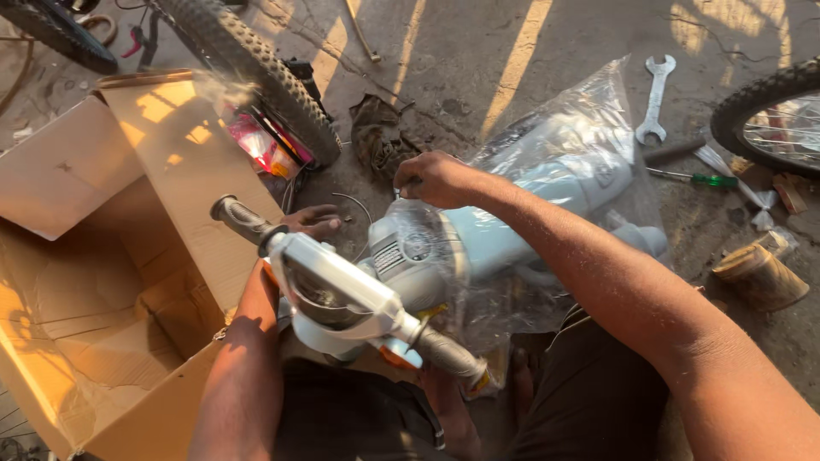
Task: The person uses a screwdriver to tighten a bolt on the body of a light blue toy scooter. They then remove the plastic wrapping from the scooter's body and handlebars, adjusting the handlebars and inspecting the front of the scooter.
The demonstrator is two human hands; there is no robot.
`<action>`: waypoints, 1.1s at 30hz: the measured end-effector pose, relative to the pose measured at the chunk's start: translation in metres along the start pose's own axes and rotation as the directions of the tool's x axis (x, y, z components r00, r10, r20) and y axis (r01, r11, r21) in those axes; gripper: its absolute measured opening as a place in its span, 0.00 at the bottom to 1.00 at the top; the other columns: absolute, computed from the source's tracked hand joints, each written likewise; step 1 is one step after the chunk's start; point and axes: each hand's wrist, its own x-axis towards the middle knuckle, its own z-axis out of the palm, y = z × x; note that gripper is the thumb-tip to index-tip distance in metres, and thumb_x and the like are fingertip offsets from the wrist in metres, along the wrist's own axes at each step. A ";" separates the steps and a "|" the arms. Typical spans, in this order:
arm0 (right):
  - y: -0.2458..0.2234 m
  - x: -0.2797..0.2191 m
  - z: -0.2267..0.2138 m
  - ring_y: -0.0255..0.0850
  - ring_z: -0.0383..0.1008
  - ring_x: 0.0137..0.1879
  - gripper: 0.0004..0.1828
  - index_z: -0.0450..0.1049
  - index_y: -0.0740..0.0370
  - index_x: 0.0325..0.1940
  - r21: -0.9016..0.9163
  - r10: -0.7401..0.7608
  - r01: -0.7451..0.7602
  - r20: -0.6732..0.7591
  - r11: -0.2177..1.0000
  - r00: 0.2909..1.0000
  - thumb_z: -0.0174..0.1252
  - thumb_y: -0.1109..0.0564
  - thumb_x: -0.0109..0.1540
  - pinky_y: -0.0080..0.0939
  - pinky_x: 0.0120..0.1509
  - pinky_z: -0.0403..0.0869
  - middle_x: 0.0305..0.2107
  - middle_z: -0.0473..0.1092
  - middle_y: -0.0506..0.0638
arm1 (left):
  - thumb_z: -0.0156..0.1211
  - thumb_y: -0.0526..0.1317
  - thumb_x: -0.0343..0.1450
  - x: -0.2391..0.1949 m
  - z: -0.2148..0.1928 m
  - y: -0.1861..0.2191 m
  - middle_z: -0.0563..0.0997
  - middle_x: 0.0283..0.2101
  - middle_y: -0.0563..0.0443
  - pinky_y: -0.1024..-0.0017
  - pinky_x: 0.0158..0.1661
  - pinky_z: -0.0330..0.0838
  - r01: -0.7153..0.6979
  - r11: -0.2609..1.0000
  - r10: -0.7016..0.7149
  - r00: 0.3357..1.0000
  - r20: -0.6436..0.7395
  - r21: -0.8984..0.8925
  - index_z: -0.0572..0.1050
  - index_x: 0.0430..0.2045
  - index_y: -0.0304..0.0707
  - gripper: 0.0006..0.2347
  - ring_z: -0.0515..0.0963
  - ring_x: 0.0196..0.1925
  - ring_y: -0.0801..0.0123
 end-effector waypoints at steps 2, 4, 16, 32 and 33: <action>-0.010 -0.015 0.010 0.50 0.79 0.51 0.16 0.76 0.59 0.53 0.021 -0.008 0.009 -0.042 1.000 0.999 0.62 0.51 0.63 0.50 0.54 0.76 0.43 0.78 0.55 | 0.67 0.43 0.69 -0.005 0.016 -0.009 0.79 0.58 0.41 0.63 0.55 0.76 -0.053 0.971 0.089 0.986 0.144 -0.235 0.68 0.65 0.33 0.28 0.79 0.57 0.57; -0.025 -0.032 0.007 0.51 0.79 0.51 0.18 0.75 0.59 0.54 -0.003 -0.032 0.032 -0.139 0.999 0.990 0.62 0.50 0.64 0.50 0.54 0.77 0.44 0.77 0.56 | 0.69 0.40 0.68 -0.007 0.029 -0.006 0.77 0.62 0.38 0.60 0.56 0.78 -0.057 0.887 0.189 0.950 0.247 -0.458 0.66 0.66 0.32 0.30 0.79 0.60 0.52; -0.118 -0.221 0.042 0.52 0.75 0.38 0.10 0.74 0.56 0.35 0.078 -0.141 0.159 -0.202 0.984 0.969 0.66 0.61 0.52 0.49 0.40 0.75 0.30 0.71 0.50 | 0.74 0.36 0.62 0.081 0.101 0.047 0.81 0.55 0.34 0.64 0.48 0.78 -0.376 0.908 0.361 0.926 0.106 0.185 0.69 0.65 0.44 0.33 0.83 0.52 0.52; -0.072 -0.286 0.053 0.55 0.78 0.44 0.24 0.79 0.61 0.49 0.071 0.190 -0.209 0.212 0.975 0.959 0.72 0.54 0.50 0.53 0.45 0.76 0.37 0.77 0.58 | 0.69 0.35 0.64 0.007 0.108 0.095 0.81 0.46 0.39 0.68 0.41 0.77 -0.285 0.922 0.356 0.891 0.284 -0.262 0.71 0.52 0.41 0.21 0.81 0.42 0.59; -0.079 -0.299 0.045 0.52 0.79 0.42 0.22 0.79 0.61 0.48 0.131 0.198 -0.220 0.162 0.967 0.967 0.72 0.54 0.51 0.51 0.44 0.76 0.37 0.77 0.57 | 0.69 0.35 0.65 0.003 0.108 0.095 0.81 0.45 0.40 0.69 0.40 0.77 -0.278 0.914 0.362 0.888 0.285 -0.295 0.72 0.51 0.41 0.20 0.81 0.41 0.60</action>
